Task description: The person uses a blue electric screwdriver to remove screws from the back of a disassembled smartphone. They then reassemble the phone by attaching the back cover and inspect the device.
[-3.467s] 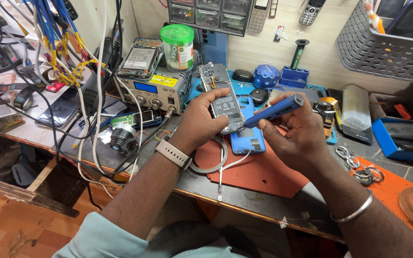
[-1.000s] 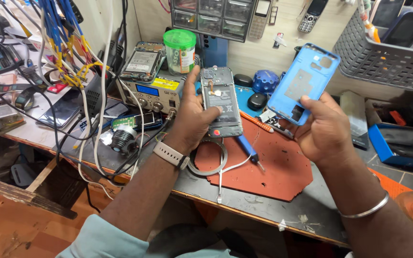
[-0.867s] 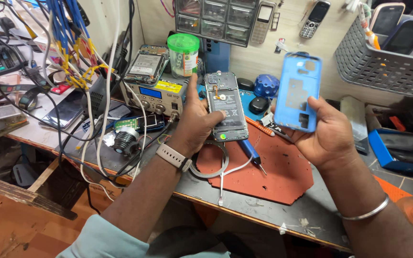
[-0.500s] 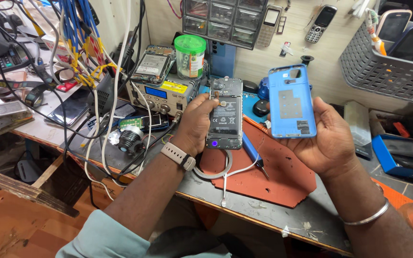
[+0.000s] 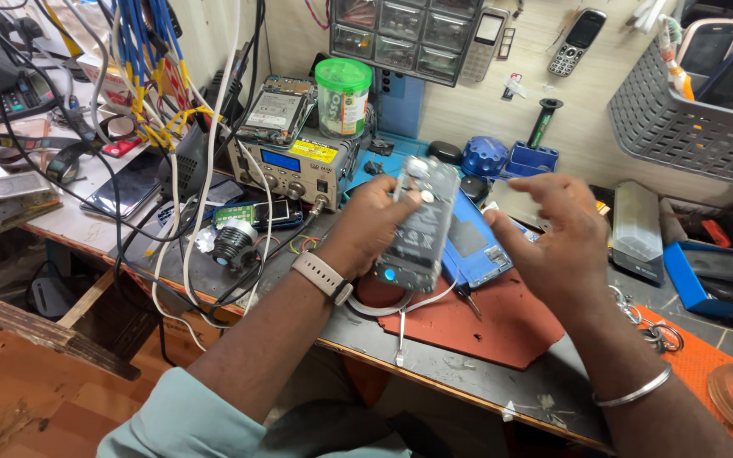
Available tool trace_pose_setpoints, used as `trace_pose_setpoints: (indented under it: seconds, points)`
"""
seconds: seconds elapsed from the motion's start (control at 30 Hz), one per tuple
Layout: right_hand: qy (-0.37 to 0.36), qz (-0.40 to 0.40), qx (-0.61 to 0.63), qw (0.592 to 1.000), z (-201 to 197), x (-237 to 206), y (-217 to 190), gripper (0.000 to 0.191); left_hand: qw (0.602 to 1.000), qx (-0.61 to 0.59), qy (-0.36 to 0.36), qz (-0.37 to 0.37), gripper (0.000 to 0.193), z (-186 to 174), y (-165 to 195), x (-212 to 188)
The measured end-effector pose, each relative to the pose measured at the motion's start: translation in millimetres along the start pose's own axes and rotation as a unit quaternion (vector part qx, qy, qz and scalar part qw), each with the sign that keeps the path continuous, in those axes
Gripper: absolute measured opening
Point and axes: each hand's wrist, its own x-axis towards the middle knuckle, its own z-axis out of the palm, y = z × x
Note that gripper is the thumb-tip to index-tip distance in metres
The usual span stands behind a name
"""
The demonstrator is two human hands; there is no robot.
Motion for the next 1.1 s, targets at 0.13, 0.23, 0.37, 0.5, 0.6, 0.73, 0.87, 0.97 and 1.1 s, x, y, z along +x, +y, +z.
trace_pose_setpoints:
  seconds: [0.13,0.23,0.37,0.5,0.6,0.73,0.87,0.97,1.1]
  points:
    - [-0.049,-0.063,0.047,0.996,8,-4,-12,0.037,0.995,0.025,-0.085,-0.036,0.03,5,-8,-5]
    - [-0.083,-0.026,0.074,0.993,17,-6,-16,0.033,0.991,0.042,-0.12,-0.046,0.031,7,-8,-6]
    - [-0.088,0.003,0.096,0.992,24,-8,-18,0.023,0.985,0.015,-0.166,-0.038,0.035,9,-10,-7]
    - [-0.113,0.062,0.11,0.986,24,-7,-19,0.016,0.983,0.031,-0.177,-0.033,0.038,8,-9,-7]
    - [-0.091,0.037,0.101,0.99,22,-6,-19,0.012,0.981,0.03,-0.186,-0.047,0.04,7,-7,-7]
    - [-0.002,-0.072,0.035,0.997,21,-5,-17,0.011,0.983,0.039,-0.172,-0.058,0.043,9,-7,-7]
    - [-0.018,-0.094,0.015,0.995,22,-5,-17,0.015,0.986,0.021,-0.155,-0.055,0.044,9,-6,-7]
    - [-0.037,-0.075,0.058,0.995,20,-5,-18,0.027,0.988,0.014,-0.148,-0.041,0.045,8,-4,-7]
    - [-0.023,-0.025,0.091,0.995,17,-5,-18,0.029,0.992,0.04,-0.113,-0.035,0.045,8,-2,-7]
